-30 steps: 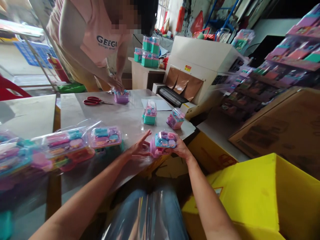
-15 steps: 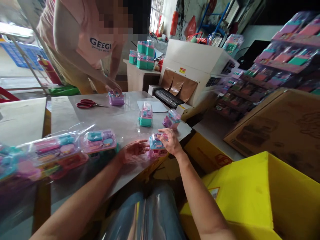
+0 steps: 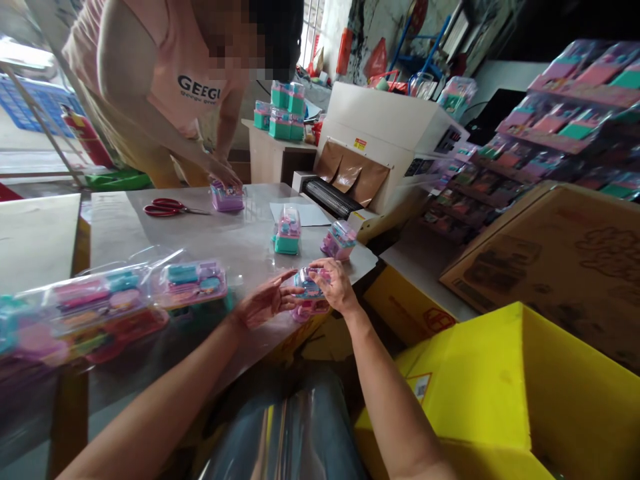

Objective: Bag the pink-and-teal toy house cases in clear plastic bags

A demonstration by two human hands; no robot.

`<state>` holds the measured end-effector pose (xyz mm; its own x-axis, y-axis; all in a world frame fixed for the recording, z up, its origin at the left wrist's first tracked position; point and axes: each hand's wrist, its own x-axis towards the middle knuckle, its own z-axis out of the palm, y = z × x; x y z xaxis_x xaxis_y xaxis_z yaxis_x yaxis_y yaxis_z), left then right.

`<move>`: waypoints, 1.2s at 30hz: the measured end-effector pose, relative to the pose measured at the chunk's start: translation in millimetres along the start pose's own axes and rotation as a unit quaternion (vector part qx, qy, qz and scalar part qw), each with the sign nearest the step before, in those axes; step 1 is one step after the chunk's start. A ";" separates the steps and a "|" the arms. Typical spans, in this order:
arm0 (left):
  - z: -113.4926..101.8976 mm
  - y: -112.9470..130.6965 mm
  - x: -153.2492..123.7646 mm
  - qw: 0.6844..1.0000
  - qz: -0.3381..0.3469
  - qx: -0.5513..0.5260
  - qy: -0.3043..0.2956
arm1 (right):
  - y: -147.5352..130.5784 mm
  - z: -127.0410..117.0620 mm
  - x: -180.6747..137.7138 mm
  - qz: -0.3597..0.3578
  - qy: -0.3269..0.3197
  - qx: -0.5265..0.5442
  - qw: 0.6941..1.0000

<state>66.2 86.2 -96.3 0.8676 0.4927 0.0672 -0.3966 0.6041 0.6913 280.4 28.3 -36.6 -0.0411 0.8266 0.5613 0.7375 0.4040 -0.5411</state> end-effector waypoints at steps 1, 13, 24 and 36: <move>3.0 0.0 0.1 1.000 0.007 -0.001 0.003 | 0.1 0.1 -0.2 -0.003 0.000 -0.002 1.000; 12.8 5.4 12.4 0.996 0.053 -0.004 0.078 | 3.8 -3.2 -1.8 -0.044 -0.055 -0.042 0.997; 9.4 4.6 3.2 0.992 0.056 0.034 0.107 | 15.0 -5.4 -4.8 -0.105 -0.089 -0.087 0.987; 34.6 -62.4 -50.7 0.723 0.341 0.336 0.499 | 46.8 -10.2 -18.2 -0.066 0.059 0.008 0.996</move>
<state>57.3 1.9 -117.9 -0.2412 0.9414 0.2358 -0.1042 -0.2667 0.9581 322.6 28.1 -65.8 -0.0575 0.7147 0.6970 0.7201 0.5133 -0.4669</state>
